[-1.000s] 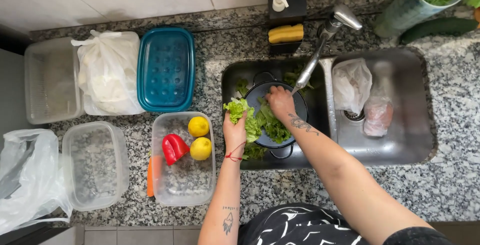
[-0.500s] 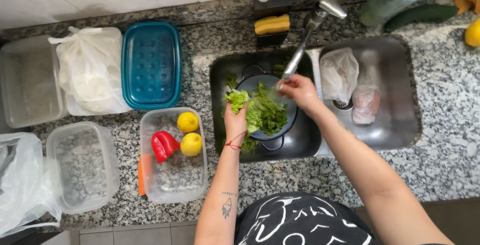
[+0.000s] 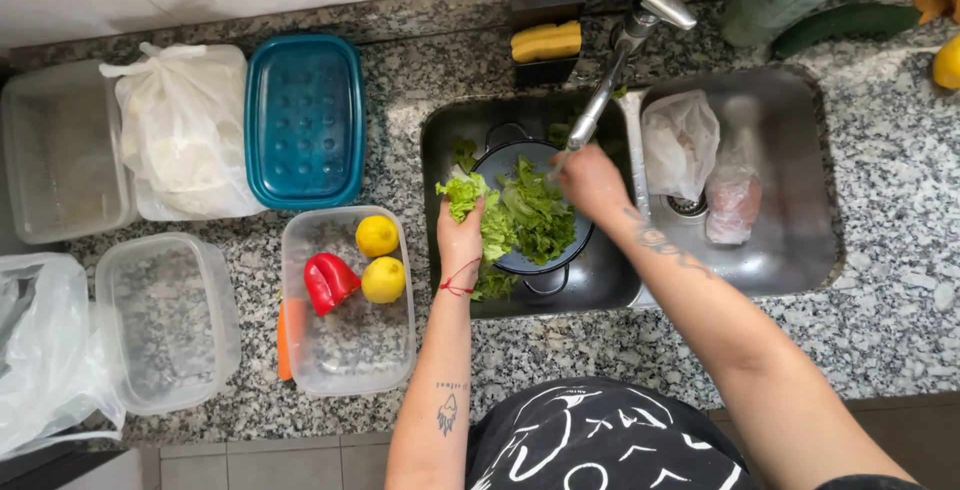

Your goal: The person washes lettuce leaves under running water in a kitchen sink, using a blue colander to hold them. They tear the lettuce into smaller pieces and place them into a clear plastic container. The person also handles a container of brown granular food and places it on a table alongside the lettuce.

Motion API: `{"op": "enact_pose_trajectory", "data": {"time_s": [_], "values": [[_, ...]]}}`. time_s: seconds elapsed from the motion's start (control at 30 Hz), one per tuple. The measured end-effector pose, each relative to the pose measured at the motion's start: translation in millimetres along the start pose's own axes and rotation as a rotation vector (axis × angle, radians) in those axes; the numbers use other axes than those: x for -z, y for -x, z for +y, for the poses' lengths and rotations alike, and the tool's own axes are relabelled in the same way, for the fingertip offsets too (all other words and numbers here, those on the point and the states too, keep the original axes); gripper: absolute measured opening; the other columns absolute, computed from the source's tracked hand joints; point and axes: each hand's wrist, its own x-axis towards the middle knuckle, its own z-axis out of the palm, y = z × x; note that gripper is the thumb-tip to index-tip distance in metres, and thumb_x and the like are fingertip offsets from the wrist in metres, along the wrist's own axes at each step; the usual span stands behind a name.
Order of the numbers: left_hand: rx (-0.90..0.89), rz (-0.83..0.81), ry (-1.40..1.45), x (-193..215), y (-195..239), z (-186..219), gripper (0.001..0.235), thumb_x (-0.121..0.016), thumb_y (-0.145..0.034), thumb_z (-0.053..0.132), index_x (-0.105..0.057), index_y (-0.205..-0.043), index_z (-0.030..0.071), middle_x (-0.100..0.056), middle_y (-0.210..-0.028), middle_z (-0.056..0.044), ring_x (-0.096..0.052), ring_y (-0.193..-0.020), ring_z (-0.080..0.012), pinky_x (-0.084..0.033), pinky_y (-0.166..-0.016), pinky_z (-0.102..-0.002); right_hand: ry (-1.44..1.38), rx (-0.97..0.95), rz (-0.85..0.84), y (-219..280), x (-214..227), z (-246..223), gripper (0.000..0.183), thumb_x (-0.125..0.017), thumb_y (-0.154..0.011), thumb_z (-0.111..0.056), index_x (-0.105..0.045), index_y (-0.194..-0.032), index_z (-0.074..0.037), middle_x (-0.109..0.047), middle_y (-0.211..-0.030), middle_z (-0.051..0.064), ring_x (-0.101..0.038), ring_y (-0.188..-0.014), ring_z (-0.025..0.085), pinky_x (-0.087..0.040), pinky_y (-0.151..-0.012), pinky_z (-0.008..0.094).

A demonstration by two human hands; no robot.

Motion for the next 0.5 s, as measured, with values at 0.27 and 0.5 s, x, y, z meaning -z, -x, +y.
{"op": "enact_pose_trajectory", "data": {"time_s": [0.27,0.5], "values": [[-0.097,0.040,0.049,-19.1,17.0,19.9,0.066,-0.068,-0.081,0.018,-0.030,-0.134,0.004,-0.047,-0.130,-0.025,-0.042,-0.126,-0.0358,-0.039,-0.102,-0.046,-0.502,-0.277,-0.242,9.0,-3.3,-39.4,0.031,-0.060,-0.085,-0.012,-0.060,-0.115,-0.006,-0.062,-0.104,0.019,-0.063,-0.093,0.037,-0.053,-0.073,0.049],[-0.137,-0.455,-0.474,-35.3,2.8,3.5,0.071,-0.075,-0.071,0.045,-0.051,-0.131,0.015,-0.057,-0.126,-0.013,-0.048,-0.123,-0.0295,-0.040,-0.102,-0.044,-0.352,-0.283,-0.053,22.1,15.2,5.9,0.035,-0.051,-0.087,-0.004,-0.062,-0.119,-0.012,-0.065,-0.109,0.012,-0.061,-0.103,0.033,-0.048,-0.089,0.045]]}}
